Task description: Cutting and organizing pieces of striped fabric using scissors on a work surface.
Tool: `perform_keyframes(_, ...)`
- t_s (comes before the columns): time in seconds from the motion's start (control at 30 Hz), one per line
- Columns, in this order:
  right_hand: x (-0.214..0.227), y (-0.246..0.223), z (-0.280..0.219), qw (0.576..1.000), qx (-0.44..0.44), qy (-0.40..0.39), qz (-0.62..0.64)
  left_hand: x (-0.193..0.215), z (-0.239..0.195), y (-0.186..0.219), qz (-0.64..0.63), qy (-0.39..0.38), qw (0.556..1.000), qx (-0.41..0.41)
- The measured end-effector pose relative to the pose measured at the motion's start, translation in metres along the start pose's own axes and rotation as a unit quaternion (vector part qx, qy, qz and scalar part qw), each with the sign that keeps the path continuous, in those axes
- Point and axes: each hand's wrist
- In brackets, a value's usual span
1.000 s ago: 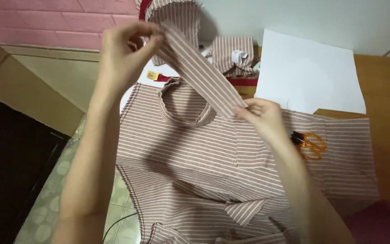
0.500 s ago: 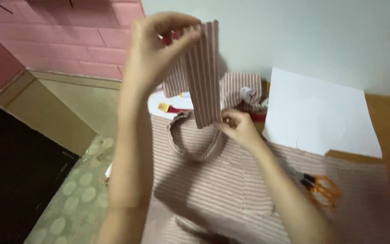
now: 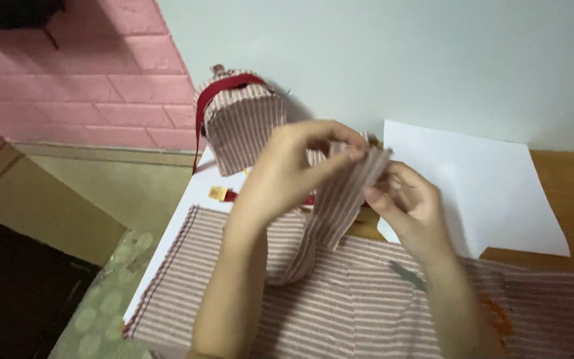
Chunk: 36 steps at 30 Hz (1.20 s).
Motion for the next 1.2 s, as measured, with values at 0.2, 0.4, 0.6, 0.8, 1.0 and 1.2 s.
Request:
perform_keyframes(0.2,0.025,-0.079,0.005,0.969,0.162,-0.08,-0.169,-0.015,0.002,0.029,-0.113,0.034,0.993,0.009)
perform_keyframes(0.4,0.006,-0.151,-0.013,0.93,-0.097,0.099,-0.341,-0.024,0.004,0.041,-0.239,-0.014,0.969,0.065)
perform_keyframes(0.6,0.021,-0.143,-0.019,0.957,0.048,0.013,-0.285,-0.025,0.001,0.047,-0.249,0.023,0.965,0.074)
perform_keyframes(0.8,0.028,-0.123,-0.024,0.954,0.211,-0.05,-0.208,-0.024,-0.008,0.047,-0.266,0.048,0.962,0.043)
perform_keyframes(1.0,0.025,-0.117,-0.024,0.935,0.268,-0.051,-0.227,-0.016,-0.013,0.048,-0.283,0.03,0.959,0.021)
perform_keyframes(1.2,0.019,-0.116,-0.023,0.927,0.304,-0.072,-0.205,-0.015,-0.014,0.043,-0.287,0.027,0.957,-0.003)
Point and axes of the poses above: each hand's wrist, its own z-axis towards the middle knuckle, its own x-axis out of the back of the hand, y = z × x, and after that the axes turned 13 degrees about z, right-handed
